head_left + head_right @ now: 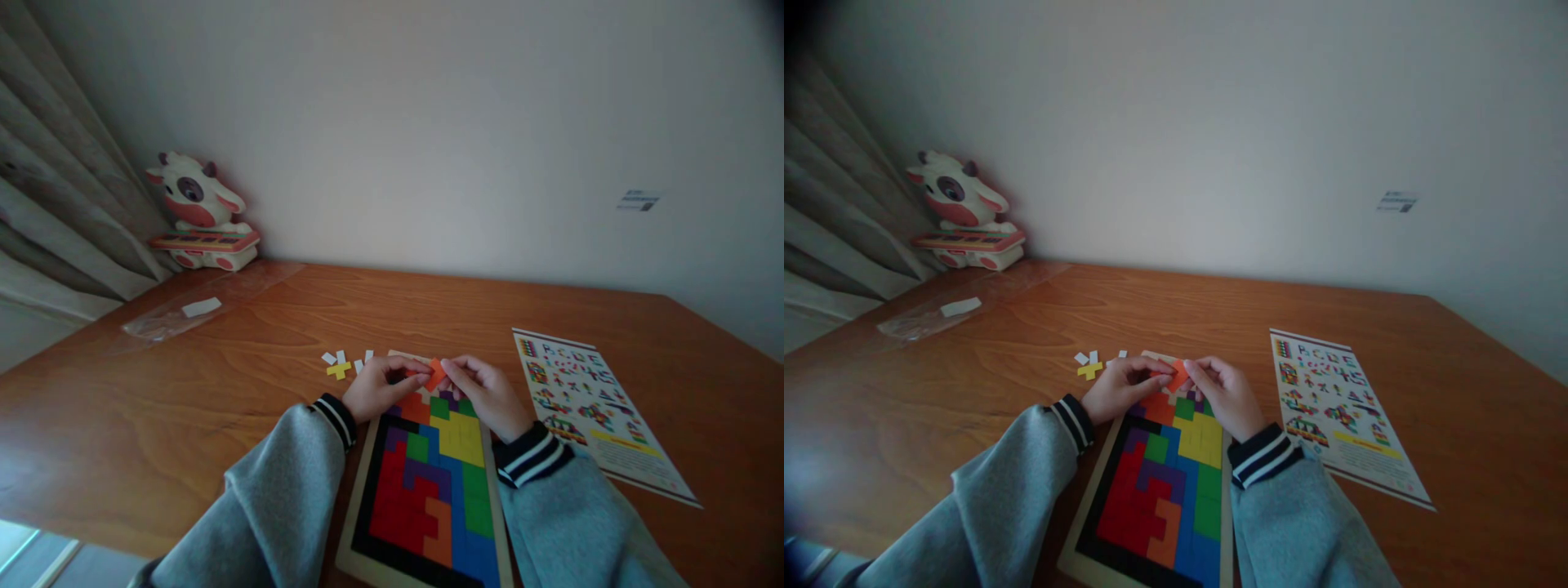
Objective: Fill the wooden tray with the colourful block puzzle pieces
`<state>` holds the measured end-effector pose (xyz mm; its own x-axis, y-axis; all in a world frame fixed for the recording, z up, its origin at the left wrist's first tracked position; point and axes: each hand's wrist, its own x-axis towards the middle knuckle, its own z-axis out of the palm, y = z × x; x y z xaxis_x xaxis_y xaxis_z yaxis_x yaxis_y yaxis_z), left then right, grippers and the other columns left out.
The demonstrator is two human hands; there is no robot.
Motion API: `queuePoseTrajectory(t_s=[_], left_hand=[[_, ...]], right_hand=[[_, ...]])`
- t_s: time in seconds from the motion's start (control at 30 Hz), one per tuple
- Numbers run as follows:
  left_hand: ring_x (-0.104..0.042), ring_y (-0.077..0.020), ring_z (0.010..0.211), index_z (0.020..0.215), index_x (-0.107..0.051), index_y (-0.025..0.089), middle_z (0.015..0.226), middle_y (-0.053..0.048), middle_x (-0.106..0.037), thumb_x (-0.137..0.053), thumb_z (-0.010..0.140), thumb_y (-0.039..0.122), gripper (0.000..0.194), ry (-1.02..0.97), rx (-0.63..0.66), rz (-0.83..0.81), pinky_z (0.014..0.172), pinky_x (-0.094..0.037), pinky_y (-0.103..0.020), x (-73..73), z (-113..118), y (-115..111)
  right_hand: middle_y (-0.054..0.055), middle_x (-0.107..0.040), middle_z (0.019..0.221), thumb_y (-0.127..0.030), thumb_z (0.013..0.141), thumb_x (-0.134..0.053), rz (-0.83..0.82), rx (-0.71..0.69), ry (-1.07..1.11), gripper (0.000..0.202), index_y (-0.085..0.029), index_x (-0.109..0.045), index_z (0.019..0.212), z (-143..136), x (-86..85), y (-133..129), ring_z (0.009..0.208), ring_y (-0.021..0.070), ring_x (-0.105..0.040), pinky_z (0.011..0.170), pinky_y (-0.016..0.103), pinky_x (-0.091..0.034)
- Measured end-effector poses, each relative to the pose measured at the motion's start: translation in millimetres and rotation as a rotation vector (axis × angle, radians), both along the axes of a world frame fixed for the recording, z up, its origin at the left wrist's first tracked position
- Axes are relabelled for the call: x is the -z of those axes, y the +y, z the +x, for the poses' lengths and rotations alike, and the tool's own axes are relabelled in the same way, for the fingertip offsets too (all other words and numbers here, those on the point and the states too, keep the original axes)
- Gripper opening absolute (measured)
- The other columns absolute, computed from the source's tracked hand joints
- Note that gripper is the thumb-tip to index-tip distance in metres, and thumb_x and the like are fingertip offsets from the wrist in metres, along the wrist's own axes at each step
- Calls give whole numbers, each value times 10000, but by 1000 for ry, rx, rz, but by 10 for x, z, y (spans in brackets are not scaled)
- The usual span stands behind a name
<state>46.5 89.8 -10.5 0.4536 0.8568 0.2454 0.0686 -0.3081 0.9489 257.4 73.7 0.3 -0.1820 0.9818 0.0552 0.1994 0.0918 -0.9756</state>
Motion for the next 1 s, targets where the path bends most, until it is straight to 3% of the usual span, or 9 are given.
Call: queuePoseTrajectory(t_s=[0.17, 0.3, 0.47, 0.6, 1.0], left_hand=[[-688, -179, 837, 1001, -737, 147, 1017, -91, -741, -696, 843, 426, 323, -59, -53, -87, 773, -558, -294, 40, 18, 26], [-687, -195, 899, 956, -739, 146, 1011, -96, -741, -720, 814, 436, 323, -83, -105, -82, 817, -557, -304, 28, 28, 32], [-695, -190, 855, 945, -732, 142, 963, -89, -747, -734, 796, 437, 331, -56, -166, -66, 787, -561, -296, 31, 19, 40], [-695, -171, 756, 982, -719, 143, 888, -72, -750, -729, 797, 446, 356, -26, -247, -83, 689, -555, -264, 75, 2, 64], [-694, -171, 806, 964, -705, 150, 977, -79, -745, -707, 824, 385, 274, 32, -184, -49, 723, -546, -265, 102, -5, 67]], right_hand=[[39, -709, 806, -549, 855, -618, 43, -3, -22, 361, -192, -647, 897, -14, 35, -4, 686, 156, -629, 632, 285, -504], [67, -723, 943, -501, 851, -640, 89, -15, -39, 347, -196, -632, 1016, -35, 89, 1, 822, 192, -669, 719, 319, -531], [70, -727, 953, -477, 882, -597, 149, -7, -153, 317, -203, -645, 1035, 19, 64, 5, 828, 197, -671, 731, 333, -528], [39, -695, 824, -470, 844, -635, 156, -48, -384, 308, -200, -679, 985, 154, 9, 17, 688, 171, -604, 641, 310, -489], [63, -626, 908, -492, 748, -738, 141, -189, -598, 359, -207, -719, 966, 368, 48, 51, 804, 209, -579, 692, 329, -460]])
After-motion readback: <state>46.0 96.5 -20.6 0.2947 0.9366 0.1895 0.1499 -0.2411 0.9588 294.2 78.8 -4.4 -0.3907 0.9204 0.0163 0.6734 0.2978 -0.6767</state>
